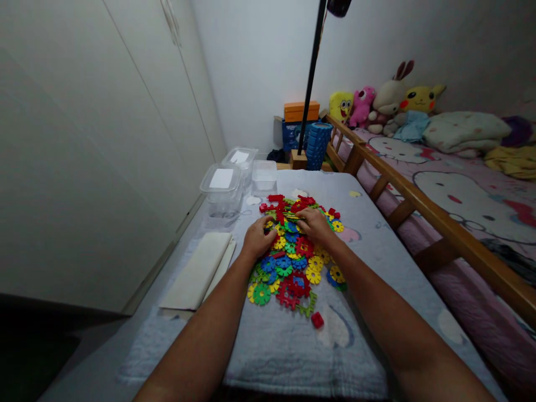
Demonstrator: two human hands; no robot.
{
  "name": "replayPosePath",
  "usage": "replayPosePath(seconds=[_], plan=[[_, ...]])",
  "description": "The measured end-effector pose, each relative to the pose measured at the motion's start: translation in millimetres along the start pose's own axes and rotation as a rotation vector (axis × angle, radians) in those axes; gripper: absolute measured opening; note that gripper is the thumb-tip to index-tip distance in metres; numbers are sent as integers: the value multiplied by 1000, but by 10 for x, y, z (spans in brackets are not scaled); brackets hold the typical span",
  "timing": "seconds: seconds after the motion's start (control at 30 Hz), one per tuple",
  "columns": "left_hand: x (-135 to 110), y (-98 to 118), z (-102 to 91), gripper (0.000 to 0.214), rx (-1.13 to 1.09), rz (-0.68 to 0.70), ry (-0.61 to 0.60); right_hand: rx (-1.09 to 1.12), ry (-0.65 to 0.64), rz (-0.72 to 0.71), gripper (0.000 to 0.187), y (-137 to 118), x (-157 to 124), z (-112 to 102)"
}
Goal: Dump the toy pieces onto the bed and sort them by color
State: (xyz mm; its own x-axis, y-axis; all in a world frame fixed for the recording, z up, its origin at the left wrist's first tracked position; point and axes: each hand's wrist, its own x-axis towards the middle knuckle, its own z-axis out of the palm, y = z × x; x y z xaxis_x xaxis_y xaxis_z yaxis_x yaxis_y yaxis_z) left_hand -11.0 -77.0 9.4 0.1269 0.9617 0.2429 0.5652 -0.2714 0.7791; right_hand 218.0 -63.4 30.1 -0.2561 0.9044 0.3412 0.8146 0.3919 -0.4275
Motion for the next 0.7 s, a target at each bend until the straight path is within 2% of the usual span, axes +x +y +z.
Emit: replayPosePath(seconds=[0.1, 0.2, 0.33, 0.4, 0.47, 0.57, 0.63, 0.7], plan=[[-7, 10, -8, 39, -19, 1, -41, 146, 32, 83, 19, 56, 17, -72], [-6, 2, -4, 38, -65, -4, -30, 366, 34, 159, 17, 44, -40, -152], [3, -30, 8, 34, -102, 2, 73, 707, -70, 138, 23, -54, -67, -193], [8, -50, 14, 32, -106, 16, 129, 748, -69, 125, 30, -65, 0, -195], [14, -68, 19, 31, -115, 28, 160, 641, -16, 157, 29, -14, 120, -194], [21, -86, 25, 31, -125, 37, 162, 297, 52, 277, 32, 142, 330, -183], [24, -92, 28, 31, -123, 38, 155, 67, 46, 381, 43, 241, 436, -164], [26, -95, 28, 32, -113, 40, 144, -94, -22, 468, 57, 295, 490, -132]])
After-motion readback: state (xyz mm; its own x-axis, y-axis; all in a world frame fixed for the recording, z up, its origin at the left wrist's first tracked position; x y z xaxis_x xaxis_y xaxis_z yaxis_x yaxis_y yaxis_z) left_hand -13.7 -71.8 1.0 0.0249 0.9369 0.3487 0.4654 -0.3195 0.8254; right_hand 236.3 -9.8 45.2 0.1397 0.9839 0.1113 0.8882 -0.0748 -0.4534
